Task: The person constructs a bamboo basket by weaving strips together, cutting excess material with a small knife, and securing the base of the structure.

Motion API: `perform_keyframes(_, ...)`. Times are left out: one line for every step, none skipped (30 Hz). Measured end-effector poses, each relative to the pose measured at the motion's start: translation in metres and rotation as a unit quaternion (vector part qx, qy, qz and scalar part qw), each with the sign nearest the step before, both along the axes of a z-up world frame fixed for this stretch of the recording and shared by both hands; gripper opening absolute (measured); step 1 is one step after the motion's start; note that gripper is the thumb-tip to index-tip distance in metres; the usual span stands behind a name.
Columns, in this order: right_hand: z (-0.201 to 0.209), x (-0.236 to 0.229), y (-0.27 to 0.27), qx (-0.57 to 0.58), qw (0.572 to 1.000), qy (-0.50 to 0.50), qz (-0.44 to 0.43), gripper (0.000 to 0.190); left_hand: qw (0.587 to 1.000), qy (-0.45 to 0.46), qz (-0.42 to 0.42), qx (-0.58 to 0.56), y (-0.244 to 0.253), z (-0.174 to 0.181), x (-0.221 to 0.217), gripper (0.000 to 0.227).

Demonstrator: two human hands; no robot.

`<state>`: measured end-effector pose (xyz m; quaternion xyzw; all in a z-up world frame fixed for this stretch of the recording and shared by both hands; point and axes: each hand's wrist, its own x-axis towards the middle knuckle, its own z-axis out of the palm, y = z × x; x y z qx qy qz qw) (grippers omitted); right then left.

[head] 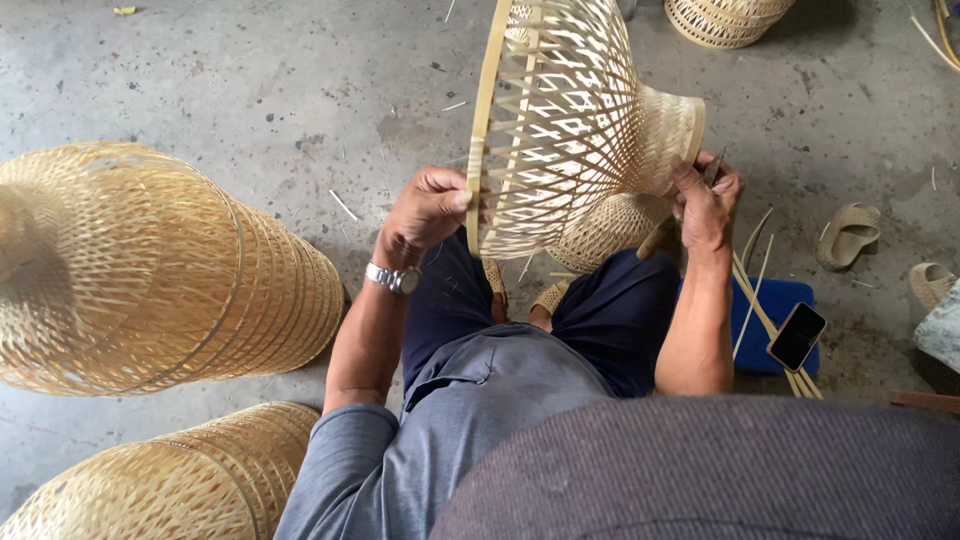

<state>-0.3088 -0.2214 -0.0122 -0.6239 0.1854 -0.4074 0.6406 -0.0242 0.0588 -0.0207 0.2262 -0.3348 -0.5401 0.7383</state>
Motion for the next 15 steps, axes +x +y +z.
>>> perform_keyframes(-0.004, 0.0, -0.001, 0.003, 1.0, 0.003, -0.004, 0.031, 1.0, 0.009, 0.01, 0.006, 0.001, -0.003, -0.004, 0.016)
perform_keyframes(-0.007, -0.001, -0.001, 0.006, 1.0, 0.006, -0.009, 0.03, 1.0, 0.019, 0.02, 0.013, 0.002, -0.007, -0.007, 0.016)
perform_keyframes(-0.01, -0.001, -0.002, 0.009, 1.0, 0.008, -0.006, 0.03, 0.999, 0.029, 0.029, 0.02, 0.003, -0.009, -0.01, 0.017)
perform_keyframes(-0.012, -0.001, -0.003, 0.013, 1.0, 0.01, -0.005, 0.029, 0.999, 0.032, 0.029, 0.015, 0.003, -0.011, -0.011, 0.016)
perform_keyframes(-0.014, -0.001, -0.004, 0.017, 1.0, 0.011, -0.003, 0.029, 0.999, 0.034, 0.028, 0.01, 0.002, -0.012, -0.013, 0.016)
perform_keyframes(-0.016, -0.001, -0.005, 0.017, 1.0, 0.011, -0.005, 0.029, 0.999, 0.036, 0.028, 0.004, 0.001, -0.013, -0.013, 0.016)
perform_keyframes(-0.018, -0.001, -0.005, 0.018, 1.0, 0.01, -0.007, 0.028, 0.999, 0.035, 0.027, 0.003, 0.001, -0.014, -0.012, 0.016)
perform_keyframes(-0.019, -0.002, -0.005, 0.018, 1.0, 0.01, -0.01, 0.028, 0.999, 0.034, 0.025, 0.002, 0.001, -0.015, -0.012, 0.016)
perform_keyframes(-0.021, -0.001, -0.005, 0.023, 1.0, 0.009, -0.013, 0.028, 0.999, 0.033, 0.024, 0.002, 0.001, -0.015, -0.012, 0.016)
perform_keyframes(-0.022, -0.001, -0.005, 0.027, 0.999, 0.007, -0.016, 0.027, 0.999, 0.031, 0.026, 0.005, 0.002, -0.016, -0.012, 0.016)
perform_keyframes(-0.023, -0.001, -0.005, 0.031, 0.999, 0.006, -0.019, 0.027, 0.999, 0.028, 0.028, 0.008, 0.004, -0.016, -0.012, 0.016)
perform_keyframes(-0.024, -0.002, -0.004, 0.028, 0.999, 0.005, -0.023, 0.026, 0.999, 0.026, 0.031, 0.011, 0.006, -0.014, -0.012, 0.015)
perform_keyframes(-0.024, -0.003, -0.002, 0.025, 0.999, 0.004, -0.027, 0.026, 0.999, 0.012, 0.039, 0.027, 0.007, -0.011, -0.01, 0.018)
perform_keyframes(-0.024, -0.004, 0.0, 0.022, 0.999, 0.002, -0.032, 0.026, 0.998, -0.002, 0.047, 0.044, 0.009, -0.006, -0.006, 0.022)
perform_keyframes(-0.023, -0.005, 0.001, 0.013, 0.999, 0.004, -0.033, 0.027, 0.997, -0.016, 0.055, 0.06, 0.009, 0.0, -0.004, 0.025)
